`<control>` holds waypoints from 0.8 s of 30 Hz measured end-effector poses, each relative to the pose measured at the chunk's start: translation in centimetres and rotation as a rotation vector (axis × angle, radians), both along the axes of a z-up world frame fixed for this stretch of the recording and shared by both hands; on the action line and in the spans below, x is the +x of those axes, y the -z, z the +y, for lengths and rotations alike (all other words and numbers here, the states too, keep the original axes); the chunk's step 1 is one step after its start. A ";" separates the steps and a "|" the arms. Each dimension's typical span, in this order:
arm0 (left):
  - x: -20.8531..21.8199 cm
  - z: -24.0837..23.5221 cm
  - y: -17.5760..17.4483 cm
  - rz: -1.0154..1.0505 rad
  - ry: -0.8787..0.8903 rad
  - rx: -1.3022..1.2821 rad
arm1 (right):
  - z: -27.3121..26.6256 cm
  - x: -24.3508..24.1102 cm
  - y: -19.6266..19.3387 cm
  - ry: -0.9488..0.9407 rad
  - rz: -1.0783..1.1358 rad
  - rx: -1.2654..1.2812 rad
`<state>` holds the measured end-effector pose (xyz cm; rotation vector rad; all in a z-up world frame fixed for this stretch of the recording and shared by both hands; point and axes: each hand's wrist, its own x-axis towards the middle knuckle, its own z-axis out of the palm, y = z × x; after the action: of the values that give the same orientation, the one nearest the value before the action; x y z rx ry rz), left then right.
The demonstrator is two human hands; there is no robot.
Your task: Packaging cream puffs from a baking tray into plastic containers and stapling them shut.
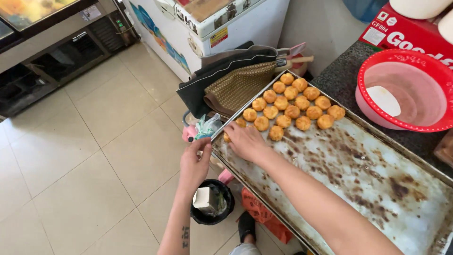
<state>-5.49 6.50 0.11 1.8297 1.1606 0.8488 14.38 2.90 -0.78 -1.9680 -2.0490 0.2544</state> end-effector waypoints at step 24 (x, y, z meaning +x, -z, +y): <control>22.3 -17.4 -1.8 -0.128 0.827 -0.141 | -34.4 20.4 -1.4 0.866 0.951 0.374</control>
<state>16.82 -10.86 1.90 1.8603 0.2950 0.3743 34.76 -31.47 0.58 -1.7690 -0.5489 0.4424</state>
